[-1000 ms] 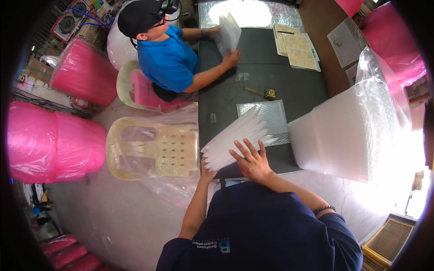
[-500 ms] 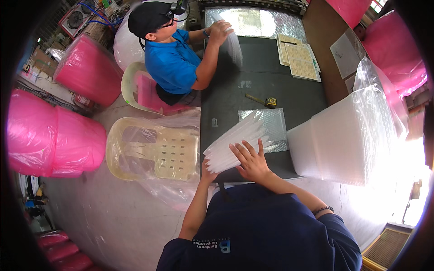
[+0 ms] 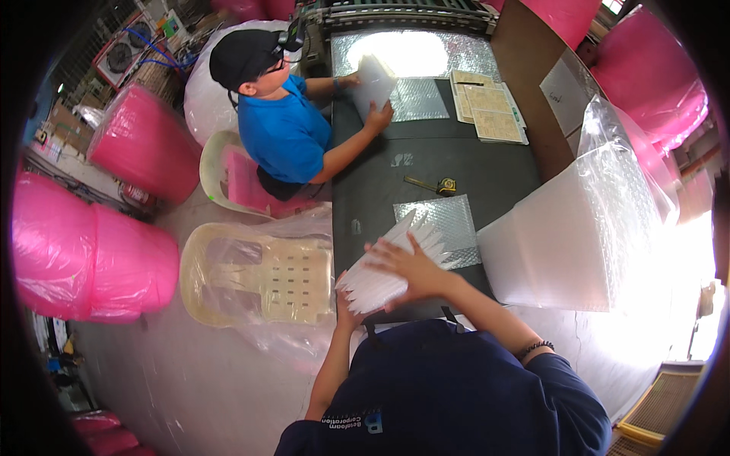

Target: The person stacks sheets of bubble wrap on a table, aligning them into a neat pile. They repeatedly pick up sheets, place them on the stack, and adjust the pile to keep it organized.

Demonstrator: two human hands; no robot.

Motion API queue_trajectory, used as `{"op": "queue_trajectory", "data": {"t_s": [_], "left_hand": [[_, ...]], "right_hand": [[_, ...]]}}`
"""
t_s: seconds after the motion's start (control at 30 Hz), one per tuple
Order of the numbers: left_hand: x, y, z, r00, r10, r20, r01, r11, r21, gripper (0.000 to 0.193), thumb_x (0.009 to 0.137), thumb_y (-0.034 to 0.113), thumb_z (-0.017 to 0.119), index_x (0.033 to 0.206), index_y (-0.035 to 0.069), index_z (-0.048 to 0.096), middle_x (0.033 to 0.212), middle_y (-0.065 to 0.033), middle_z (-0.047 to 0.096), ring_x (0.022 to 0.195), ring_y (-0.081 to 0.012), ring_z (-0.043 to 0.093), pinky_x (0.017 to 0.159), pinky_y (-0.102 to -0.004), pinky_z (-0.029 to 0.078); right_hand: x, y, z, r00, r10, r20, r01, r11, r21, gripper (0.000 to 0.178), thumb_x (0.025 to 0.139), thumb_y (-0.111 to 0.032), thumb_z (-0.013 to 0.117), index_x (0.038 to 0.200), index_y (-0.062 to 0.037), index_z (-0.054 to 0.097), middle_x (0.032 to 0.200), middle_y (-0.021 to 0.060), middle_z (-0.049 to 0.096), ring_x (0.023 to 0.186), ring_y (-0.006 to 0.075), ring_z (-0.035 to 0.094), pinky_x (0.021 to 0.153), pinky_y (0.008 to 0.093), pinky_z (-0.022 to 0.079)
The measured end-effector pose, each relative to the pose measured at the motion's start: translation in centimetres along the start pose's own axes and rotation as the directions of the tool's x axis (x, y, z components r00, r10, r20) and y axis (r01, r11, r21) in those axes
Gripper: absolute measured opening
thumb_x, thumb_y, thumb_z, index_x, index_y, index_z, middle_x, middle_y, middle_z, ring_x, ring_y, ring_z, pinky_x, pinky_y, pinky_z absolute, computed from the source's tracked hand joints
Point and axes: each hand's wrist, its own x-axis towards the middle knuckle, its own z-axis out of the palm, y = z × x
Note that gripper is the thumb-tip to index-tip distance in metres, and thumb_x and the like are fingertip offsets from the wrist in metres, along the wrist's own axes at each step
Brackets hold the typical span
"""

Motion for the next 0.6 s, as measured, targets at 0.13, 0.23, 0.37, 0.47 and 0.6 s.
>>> {"op": "queue_trajectory", "data": {"t_s": [0.13,0.23,0.37,0.47,0.6], "left_hand": [[0.4,1.7,0.4,0.987,-0.157,-0.044,0.127,0.911,-0.393,0.080,0.067,0.022,0.073,0.133,0.016,0.028,0.129,-0.0138,0.038,0.118,-0.0346,0.041,0.085,-0.0548,0.042],[1.3,-1.5,-1.0,0.995,0.089,-0.037,-0.056,0.843,0.534,0.060,0.077,0.026,0.060,0.130,0.013,0.035,0.131,-0.0134,0.040,0.120,-0.0328,0.039,0.093,-0.0491,0.035],[0.5,-4.5,-4.2,0.988,0.044,0.148,-0.154,0.237,0.959,0.044,0.091,0.032,0.043,0.128,0.009,0.045,0.132,-0.0129,0.043,0.122,-0.0303,0.037,0.105,-0.0414,0.026],[3.0,-1.7,-5.0,0.974,0.163,0.157,-0.224,0.600,0.768,0.048,0.087,0.032,0.049,0.128,0.009,0.043,0.131,-0.0118,0.044,0.120,-0.0308,0.039,0.103,-0.0430,0.028],[4.9,7.4,-1.0,0.949,0.312,0.045,-0.300,0.849,0.435,0.060,0.072,0.028,0.065,0.124,0.007,0.045,0.119,-0.0097,0.051,0.111,-0.0306,0.046,0.097,-0.0434,0.036]], "right_hand": [[1.2,8.6,-5.2,0.759,0.507,-0.408,0.057,0.573,0.817,0.060,0.086,-0.049,0.045,0.136,-0.0170,0.035,0.143,0.0081,0.029,0.135,0.0240,0.017,0.108,0.0459,0.010],[1.1,15.0,-1.7,0.853,0.454,-0.256,0.076,0.377,0.923,0.062,0.091,-0.055,0.023,0.130,-0.0113,0.044,0.142,0.0078,0.030,0.134,0.0219,0.019,0.109,0.0399,0.009],[3.2,11.5,3.5,0.884,0.419,0.207,-0.288,0.139,0.948,0.070,0.084,-0.066,0.032,0.095,-0.0051,0.065,0.091,0.0100,0.062,0.083,0.0189,0.058,0.081,0.0330,0.044],[2.0,10.6,0.7,0.919,0.296,0.260,-0.266,-0.021,0.964,0.071,0.084,-0.066,0.031,0.119,-0.0079,0.052,0.112,0.0116,0.054,0.104,0.0198,0.050,0.094,0.0339,0.037],[-4.7,5.2,-10.0,0.991,0.135,0.015,-0.036,0.151,0.988,0.110,0.068,-0.077,0.047,0.142,-0.0084,0.002,0.143,0.0146,0.019,0.130,0.0267,0.025,0.106,0.0397,0.019]]}}
